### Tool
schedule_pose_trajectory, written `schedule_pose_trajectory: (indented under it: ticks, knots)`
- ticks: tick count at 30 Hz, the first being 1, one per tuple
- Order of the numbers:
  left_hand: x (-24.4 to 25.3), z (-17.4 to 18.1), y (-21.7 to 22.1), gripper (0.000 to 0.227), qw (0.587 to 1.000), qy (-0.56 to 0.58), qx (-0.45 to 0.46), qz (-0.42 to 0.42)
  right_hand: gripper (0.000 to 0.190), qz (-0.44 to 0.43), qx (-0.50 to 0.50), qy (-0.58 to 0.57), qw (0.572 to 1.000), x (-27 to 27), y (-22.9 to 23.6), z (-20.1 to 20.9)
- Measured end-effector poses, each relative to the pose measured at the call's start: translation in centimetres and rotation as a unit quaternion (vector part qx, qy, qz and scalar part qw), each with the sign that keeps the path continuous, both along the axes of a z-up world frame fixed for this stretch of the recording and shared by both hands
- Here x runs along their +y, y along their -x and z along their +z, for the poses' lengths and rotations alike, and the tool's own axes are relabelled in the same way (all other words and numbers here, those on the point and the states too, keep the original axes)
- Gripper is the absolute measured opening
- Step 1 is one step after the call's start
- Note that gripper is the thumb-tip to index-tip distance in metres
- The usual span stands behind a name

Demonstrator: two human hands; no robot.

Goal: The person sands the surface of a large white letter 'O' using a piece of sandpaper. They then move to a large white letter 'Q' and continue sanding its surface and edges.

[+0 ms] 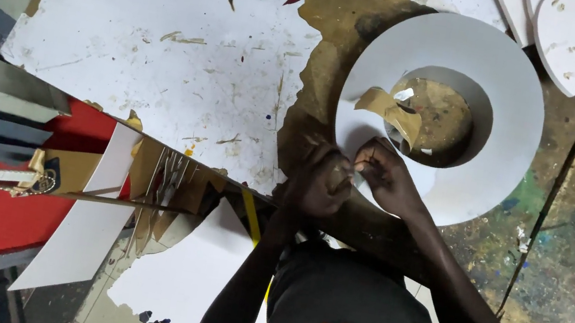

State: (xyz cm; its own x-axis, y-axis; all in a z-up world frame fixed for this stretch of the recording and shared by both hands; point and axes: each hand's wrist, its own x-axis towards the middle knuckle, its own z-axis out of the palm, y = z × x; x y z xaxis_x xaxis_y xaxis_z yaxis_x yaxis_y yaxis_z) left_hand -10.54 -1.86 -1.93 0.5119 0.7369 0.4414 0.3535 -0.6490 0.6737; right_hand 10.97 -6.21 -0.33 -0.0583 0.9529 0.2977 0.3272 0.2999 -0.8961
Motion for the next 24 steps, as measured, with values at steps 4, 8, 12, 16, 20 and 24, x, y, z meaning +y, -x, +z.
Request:
schedule_pose_trajectory:
  ticks: [4,8,12,16,20,24]
  knots:
    - [-1.3,2.4,-2.1,0.042,0.995,-0.098,0.025,0.009,0.002,-0.003,0.076,0.039,0.996,-0.2,-1.3,-1.8]
    - [-1.7,4.4,-3.8,0.025,0.992,-0.119,0.043,-0.023,0.009,-0.013,0.159,0.055,0.986,-0.6,-1.9,0.3]
    - [-1.5,4.1,-4.7,0.030,0.995,-0.036,0.040,-0.081,0.026,-0.108,0.082,0.048,0.990,-3.4,-3.2,4.8]
    - [-1.8,4.2,-5.6,0.035,0.996,-0.005,0.039,-0.078,0.022,-0.158,0.109,0.085,0.978,-6.8,-5.6,2.5]
    - [-2.6,7.9,-6.8,0.035,0.938,0.296,-0.112,-0.142,0.013,-0.168,0.195,0.062,0.964,-7.8,-7.7,-1.7]
    - [-2.4,4.0,-8.7,0.039,0.892,0.430,-0.113,-0.084,0.022,-0.143,0.223,0.037,0.963,-7.9,-8.8,-4.0]
